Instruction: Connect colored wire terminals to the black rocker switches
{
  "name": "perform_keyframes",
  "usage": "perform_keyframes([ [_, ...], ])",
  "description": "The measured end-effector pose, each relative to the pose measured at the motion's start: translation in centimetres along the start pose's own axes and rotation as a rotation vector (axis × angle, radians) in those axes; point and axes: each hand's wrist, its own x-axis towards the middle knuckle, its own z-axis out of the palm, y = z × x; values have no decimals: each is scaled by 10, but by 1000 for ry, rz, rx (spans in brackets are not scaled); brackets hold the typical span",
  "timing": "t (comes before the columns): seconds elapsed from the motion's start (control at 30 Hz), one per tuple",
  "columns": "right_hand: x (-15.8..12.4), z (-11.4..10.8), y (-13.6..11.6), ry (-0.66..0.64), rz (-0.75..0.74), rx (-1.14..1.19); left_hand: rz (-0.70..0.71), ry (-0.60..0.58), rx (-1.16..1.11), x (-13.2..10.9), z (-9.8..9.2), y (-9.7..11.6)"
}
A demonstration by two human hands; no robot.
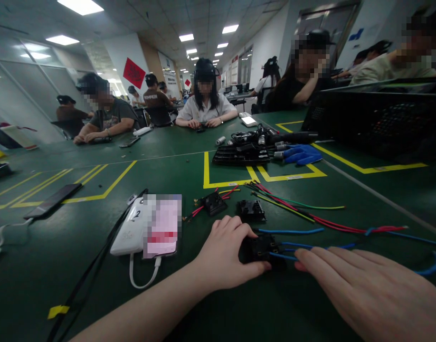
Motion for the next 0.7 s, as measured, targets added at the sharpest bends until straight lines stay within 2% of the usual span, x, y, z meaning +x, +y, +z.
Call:
perform_keyframes([
  [0.23,-2,3,1,-51,-25,18,-4,-13,12,0,1,0],
  [0.43,8,4,4,-72,-37,47,13,7,17,0,1,0],
  [0.6,-12,8,7,-19,-10,53,11,5,7,1,1,0],
  [0.7,-25,10,8,-42,2,50,7,4,3,1,2,0],
])
